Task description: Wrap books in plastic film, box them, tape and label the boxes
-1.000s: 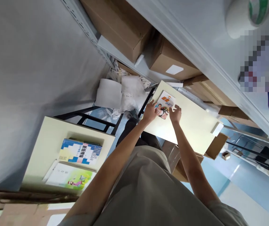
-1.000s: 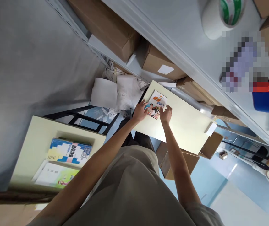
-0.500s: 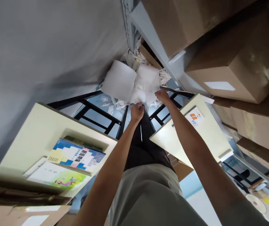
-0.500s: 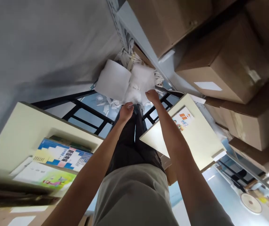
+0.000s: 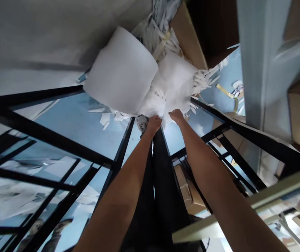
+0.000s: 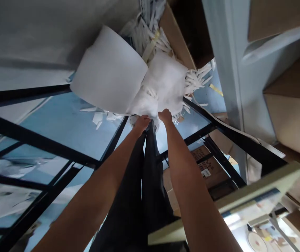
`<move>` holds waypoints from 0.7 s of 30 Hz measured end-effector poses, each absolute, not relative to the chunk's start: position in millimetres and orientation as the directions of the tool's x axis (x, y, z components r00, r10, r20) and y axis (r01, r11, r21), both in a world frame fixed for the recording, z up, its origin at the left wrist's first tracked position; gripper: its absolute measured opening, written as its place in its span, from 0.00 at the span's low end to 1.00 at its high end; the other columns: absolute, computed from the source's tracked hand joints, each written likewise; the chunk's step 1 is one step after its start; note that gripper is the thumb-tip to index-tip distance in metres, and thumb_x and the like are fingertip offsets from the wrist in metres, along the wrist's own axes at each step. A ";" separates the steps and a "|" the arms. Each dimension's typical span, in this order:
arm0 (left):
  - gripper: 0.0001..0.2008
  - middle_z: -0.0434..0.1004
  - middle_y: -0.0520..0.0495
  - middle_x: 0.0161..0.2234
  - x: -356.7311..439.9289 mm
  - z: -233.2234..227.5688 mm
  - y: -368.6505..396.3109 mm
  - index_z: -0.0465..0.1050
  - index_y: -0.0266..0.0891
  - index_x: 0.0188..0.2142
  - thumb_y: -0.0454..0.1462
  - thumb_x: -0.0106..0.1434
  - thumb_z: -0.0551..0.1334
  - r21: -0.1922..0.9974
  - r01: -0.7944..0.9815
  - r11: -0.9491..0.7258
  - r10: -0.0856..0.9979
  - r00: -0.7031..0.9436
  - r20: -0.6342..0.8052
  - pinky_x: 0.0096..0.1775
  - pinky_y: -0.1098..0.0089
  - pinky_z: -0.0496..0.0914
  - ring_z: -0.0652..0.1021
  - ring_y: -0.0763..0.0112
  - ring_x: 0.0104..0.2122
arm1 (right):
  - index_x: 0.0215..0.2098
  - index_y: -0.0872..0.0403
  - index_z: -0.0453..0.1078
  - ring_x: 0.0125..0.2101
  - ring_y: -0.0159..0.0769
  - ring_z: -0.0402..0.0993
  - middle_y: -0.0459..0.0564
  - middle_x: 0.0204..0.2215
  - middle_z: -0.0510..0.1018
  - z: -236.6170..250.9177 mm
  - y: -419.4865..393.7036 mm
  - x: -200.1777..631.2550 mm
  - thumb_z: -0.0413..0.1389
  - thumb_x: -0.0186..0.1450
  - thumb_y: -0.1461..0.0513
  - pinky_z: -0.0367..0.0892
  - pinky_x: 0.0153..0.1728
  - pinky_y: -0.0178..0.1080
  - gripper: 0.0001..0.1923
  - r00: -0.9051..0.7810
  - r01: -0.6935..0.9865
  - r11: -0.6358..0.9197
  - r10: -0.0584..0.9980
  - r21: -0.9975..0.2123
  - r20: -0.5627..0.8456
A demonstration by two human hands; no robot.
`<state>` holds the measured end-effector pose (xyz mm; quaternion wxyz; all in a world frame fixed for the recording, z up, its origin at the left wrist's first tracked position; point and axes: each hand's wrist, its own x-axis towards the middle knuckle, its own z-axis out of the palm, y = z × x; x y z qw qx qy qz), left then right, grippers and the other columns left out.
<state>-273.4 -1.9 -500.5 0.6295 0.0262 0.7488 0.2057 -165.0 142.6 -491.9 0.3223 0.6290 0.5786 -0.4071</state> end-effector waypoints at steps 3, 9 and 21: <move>0.24 0.89 0.27 0.57 -249.5 -536.5 -2.7 0.82 0.33 0.62 0.39 0.69 0.72 0.279 -0.276 0.920 0.241 -0.164 -0.957 0.60 0.49 0.80 0.89 0.42 0.56 | 0.50 0.59 0.80 0.57 0.64 0.86 0.70 0.50 0.88 -520.3 134.4 -153.1 0.65 0.70 0.59 0.81 0.58 0.54 0.14 0.137 0.986 -0.151 0.441 0.077 -0.887; 0.47 0.73 0.21 0.75 -201.0 -591.3 18.0 0.73 0.35 0.73 0.47 0.60 0.84 0.208 -0.375 0.904 0.183 -0.102 -0.978 0.68 0.48 0.74 0.74 0.33 0.75 | 0.67 0.60 0.73 0.68 0.70 0.77 0.77 0.67 0.78 -557.0 129.6 -134.5 0.58 0.75 0.58 0.78 0.65 0.63 0.25 0.249 0.964 -0.219 0.540 0.151 -0.804; 0.07 0.91 0.44 0.44 -216.7 -553.6 22.8 0.86 0.40 0.39 0.39 0.70 0.68 0.318 -0.516 0.796 0.312 -0.101 -0.945 0.57 0.61 0.81 0.88 0.57 0.52 | 0.78 0.64 0.64 0.75 0.69 0.71 0.77 0.74 0.72 -533.6 181.8 -120.3 0.64 0.73 0.55 0.72 0.73 0.63 0.40 0.319 0.927 -0.370 0.678 0.068 -0.662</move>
